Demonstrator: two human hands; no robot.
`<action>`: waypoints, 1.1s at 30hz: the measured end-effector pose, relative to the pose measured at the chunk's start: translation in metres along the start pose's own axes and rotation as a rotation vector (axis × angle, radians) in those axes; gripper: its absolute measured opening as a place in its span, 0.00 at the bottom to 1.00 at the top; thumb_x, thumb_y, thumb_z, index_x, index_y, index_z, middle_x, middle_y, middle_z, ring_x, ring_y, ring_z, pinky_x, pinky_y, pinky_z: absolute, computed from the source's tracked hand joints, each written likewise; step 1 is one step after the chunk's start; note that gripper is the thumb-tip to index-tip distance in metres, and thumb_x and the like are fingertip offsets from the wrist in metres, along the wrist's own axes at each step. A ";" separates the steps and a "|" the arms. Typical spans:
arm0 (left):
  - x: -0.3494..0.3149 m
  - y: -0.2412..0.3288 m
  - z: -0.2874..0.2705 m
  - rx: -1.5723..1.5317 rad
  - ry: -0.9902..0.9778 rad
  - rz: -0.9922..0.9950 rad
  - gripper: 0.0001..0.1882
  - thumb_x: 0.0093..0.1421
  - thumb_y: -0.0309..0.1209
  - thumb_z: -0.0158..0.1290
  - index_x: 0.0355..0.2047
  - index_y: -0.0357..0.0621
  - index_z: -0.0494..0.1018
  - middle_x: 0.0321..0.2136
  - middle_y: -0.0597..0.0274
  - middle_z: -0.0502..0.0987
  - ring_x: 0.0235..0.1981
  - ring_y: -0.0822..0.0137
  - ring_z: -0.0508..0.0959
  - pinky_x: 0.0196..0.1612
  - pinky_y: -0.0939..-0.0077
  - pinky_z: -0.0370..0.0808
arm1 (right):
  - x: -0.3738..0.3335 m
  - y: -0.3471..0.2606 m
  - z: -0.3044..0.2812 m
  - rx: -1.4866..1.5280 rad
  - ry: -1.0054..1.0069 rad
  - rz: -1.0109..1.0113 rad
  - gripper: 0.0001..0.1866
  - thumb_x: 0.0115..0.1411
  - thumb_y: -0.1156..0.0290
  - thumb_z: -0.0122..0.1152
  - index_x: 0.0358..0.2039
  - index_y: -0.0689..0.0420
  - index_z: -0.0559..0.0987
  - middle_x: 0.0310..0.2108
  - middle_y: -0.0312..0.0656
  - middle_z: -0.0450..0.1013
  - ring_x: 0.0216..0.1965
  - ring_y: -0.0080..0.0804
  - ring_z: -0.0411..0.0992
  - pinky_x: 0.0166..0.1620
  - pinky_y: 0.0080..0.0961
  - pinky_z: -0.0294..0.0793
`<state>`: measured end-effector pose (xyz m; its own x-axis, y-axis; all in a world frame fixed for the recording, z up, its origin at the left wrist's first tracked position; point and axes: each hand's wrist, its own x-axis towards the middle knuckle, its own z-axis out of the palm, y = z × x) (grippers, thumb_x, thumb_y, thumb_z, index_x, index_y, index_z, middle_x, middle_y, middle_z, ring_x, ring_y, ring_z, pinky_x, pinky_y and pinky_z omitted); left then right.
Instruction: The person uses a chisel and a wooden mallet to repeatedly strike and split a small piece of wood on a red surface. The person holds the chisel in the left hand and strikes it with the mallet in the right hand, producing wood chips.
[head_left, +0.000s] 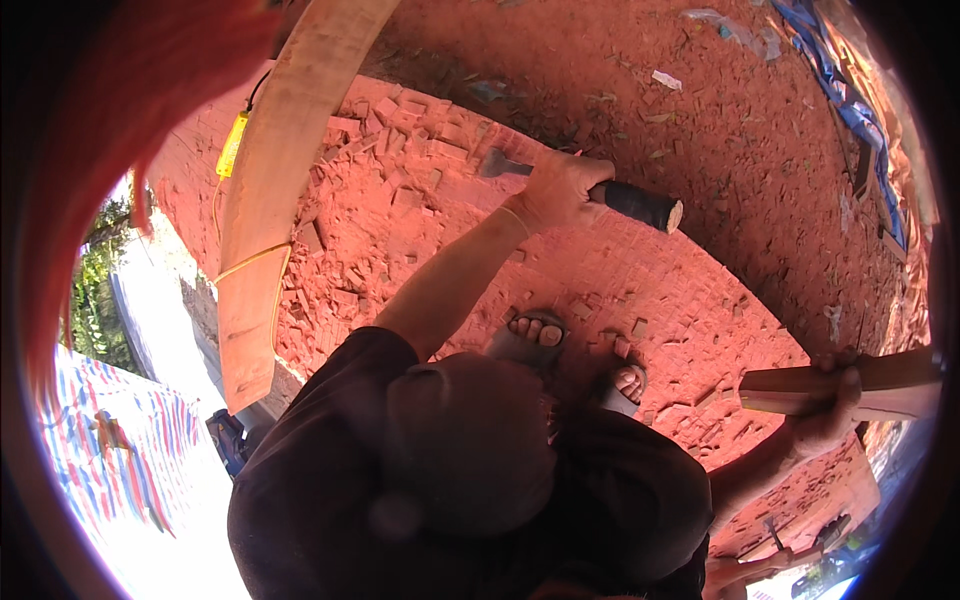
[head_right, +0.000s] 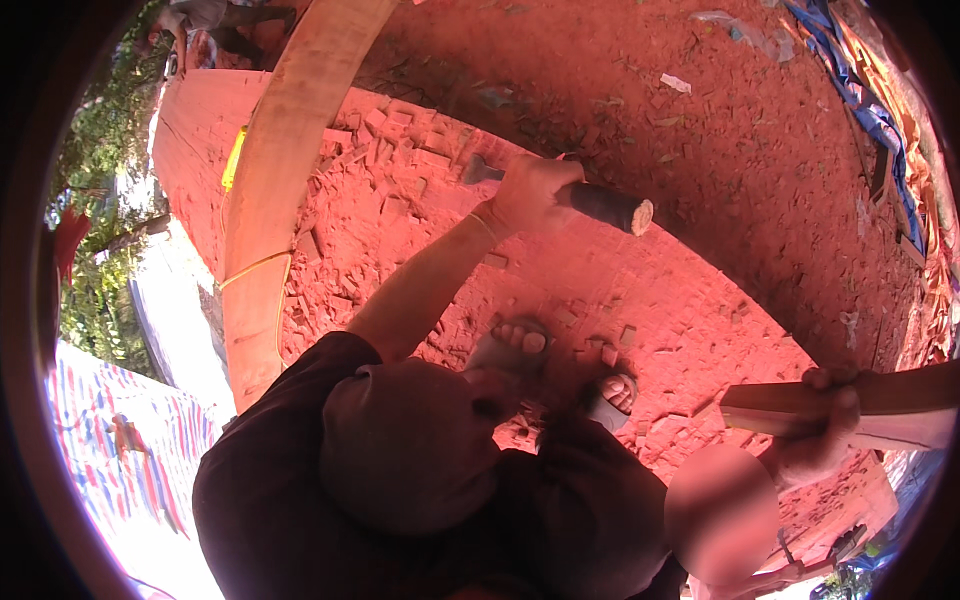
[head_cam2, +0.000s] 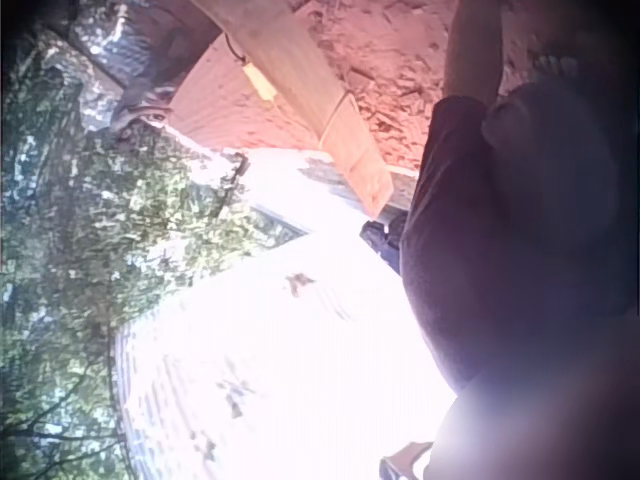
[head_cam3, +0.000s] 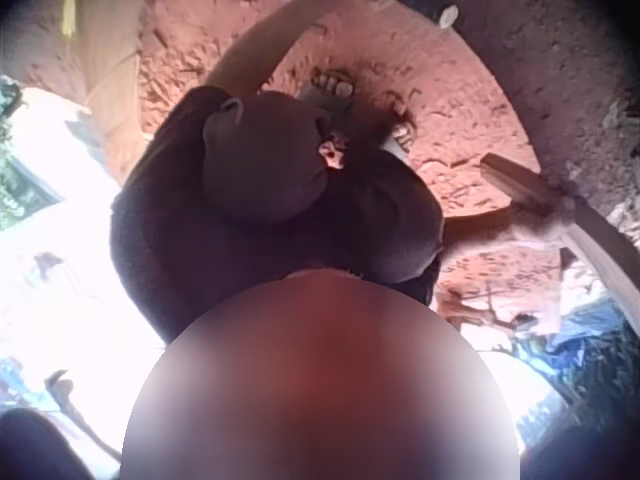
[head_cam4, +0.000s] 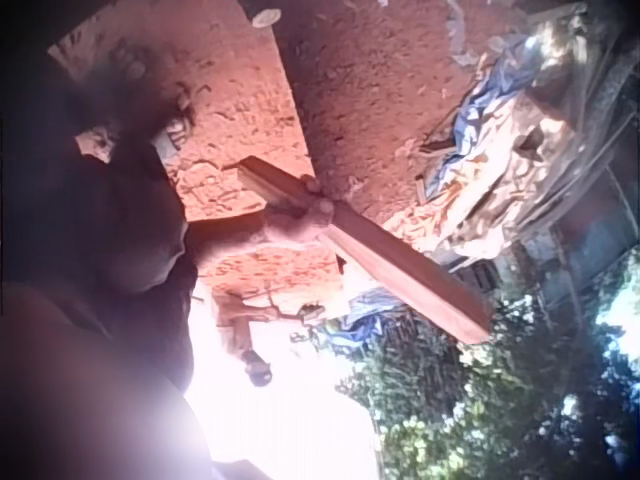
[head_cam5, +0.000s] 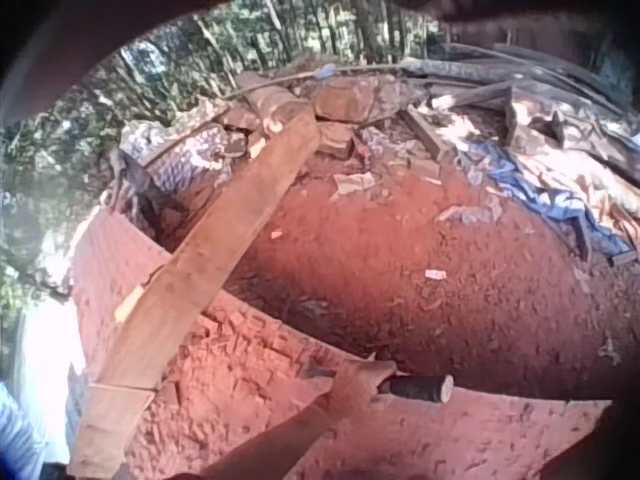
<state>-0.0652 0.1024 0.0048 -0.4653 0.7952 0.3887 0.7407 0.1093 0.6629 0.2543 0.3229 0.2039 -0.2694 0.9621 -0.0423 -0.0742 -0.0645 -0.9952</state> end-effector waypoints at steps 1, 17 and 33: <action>0.001 -0.001 0.000 -0.021 -0.001 0.016 0.07 0.46 0.31 0.60 0.22 0.45 0.73 0.18 0.52 0.74 0.21 0.49 0.77 0.23 0.61 0.71 | 0.009 -0.021 0.008 0.154 0.078 -0.053 0.18 0.63 0.63 0.59 0.45 0.65 0.75 0.41 0.45 0.71 0.40 0.34 0.71 0.49 0.32 0.72; 0.000 -0.006 0.005 0.067 -0.076 -0.037 0.06 0.45 0.30 0.58 0.23 0.46 0.72 0.19 0.53 0.75 0.24 0.47 0.79 0.25 0.58 0.73 | -0.063 0.065 0.018 -0.242 -0.171 0.217 0.11 0.55 0.69 0.65 0.33 0.63 0.77 0.24 0.40 0.73 0.24 0.27 0.70 0.32 0.27 0.73; -0.008 0.013 -0.007 -0.009 -0.040 0.212 0.05 0.43 0.25 0.57 0.22 0.47 0.73 0.20 0.56 0.75 0.22 0.50 0.79 0.24 0.58 0.73 | -0.106 0.104 0.010 -0.386 -0.224 0.493 0.10 0.51 0.74 0.67 0.31 0.62 0.75 0.21 0.40 0.75 0.20 0.27 0.73 0.25 0.24 0.72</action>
<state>-0.0557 0.0937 0.0146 -0.2801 0.8229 0.4943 0.8155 -0.0677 0.5748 0.2654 0.2111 0.1058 -0.3798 0.7632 -0.5227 0.4470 -0.3433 -0.8260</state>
